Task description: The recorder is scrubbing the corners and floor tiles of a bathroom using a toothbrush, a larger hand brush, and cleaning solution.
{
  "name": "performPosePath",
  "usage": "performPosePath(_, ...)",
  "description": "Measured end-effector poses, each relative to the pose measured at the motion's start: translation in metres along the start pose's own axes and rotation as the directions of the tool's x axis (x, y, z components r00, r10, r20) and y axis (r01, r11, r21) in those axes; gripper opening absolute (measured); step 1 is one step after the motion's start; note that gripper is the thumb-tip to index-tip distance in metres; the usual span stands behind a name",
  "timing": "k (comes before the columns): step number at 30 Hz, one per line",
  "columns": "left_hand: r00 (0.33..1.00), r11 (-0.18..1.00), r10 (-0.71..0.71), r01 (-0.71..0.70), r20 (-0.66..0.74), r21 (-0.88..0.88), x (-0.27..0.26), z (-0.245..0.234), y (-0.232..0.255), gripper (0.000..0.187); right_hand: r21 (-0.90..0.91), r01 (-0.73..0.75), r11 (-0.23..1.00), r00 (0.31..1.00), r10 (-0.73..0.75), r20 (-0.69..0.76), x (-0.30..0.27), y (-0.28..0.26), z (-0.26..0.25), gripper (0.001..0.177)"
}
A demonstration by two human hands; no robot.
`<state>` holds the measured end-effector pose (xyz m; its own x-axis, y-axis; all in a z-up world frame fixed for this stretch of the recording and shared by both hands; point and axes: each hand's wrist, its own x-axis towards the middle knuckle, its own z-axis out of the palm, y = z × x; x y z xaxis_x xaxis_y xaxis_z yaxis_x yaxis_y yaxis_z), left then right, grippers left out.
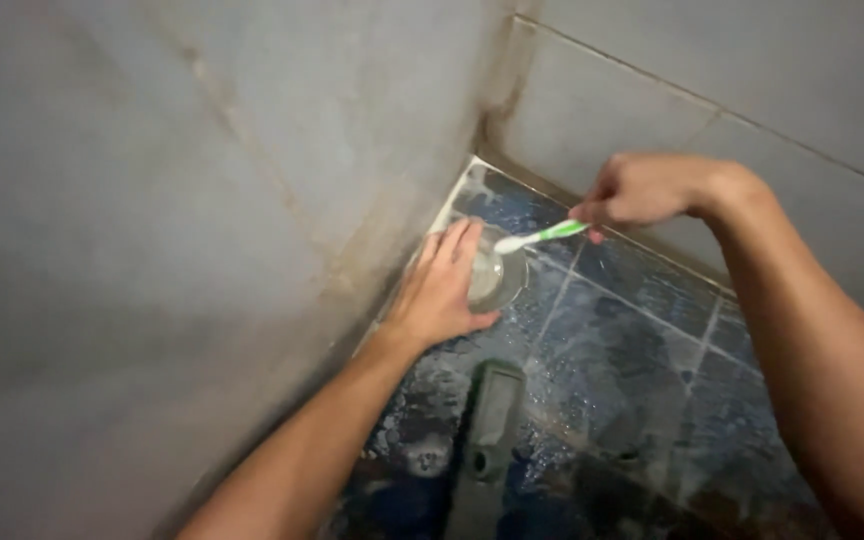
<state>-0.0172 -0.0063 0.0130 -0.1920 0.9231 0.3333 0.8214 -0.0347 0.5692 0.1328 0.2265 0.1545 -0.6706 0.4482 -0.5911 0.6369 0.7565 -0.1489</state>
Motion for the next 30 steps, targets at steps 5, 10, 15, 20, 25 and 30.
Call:
performPosePath(5, 0.985, 0.928, 0.152, -0.169, 0.078, 0.333, 0.015, -0.009, 0.016, 0.119, -0.229, -0.009, 0.973, 0.996, -0.013, -0.090, 0.001, -0.025, 0.034, 0.036)
performPosePath(10, 0.961, 0.838, 0.223, -0.276, 0.165, 0.471, 0.017, -0.005, 0.021, 0.120, -0.495, -0.166, 0.853, 0.921, -0.046, -0.387, 0.028, -0.018, 0.084, 0.023)
performPosePath(15, 0.957, 0.840, 0.230, -0.288, 0.178, 0.460, 0.020, -0.001, 0.026, 0.116, -0.249, 0.023, 0.968, 0.990, -0.057, -0.129, 0.027, -0.027, 0.072, 0.026)
performPosePath(20, 0.994, 0.970, 0.095, -0.105, 0.058, 0.221, 0.019, 0.002, 0.010, 0.123, 0.065, 0.162, 0.985, 0.983, -0.166, 0.075, 0.071, 0.026, 0.096, 0.032)
performPosePath(25, 0.982, 0.982, -0.184, 0.183, -0.033, -0.041, 0.021, 0.021, 0.000, 0.131, 0.323, 0.269, 0.907, 0.961, -0.230, -0.154, 0.074, 0.064, 0.058, 0.029)
performPosePath(30, 0.933, 0.903, -0.348, 0.307, -0.094, -0.301, 0.014, 0.033, -0.005, 0.131, -0.049, -0.145, 0.988, 0.699, 0.068, -0.712, 0.072, 0.008, 0.074, 0.030)
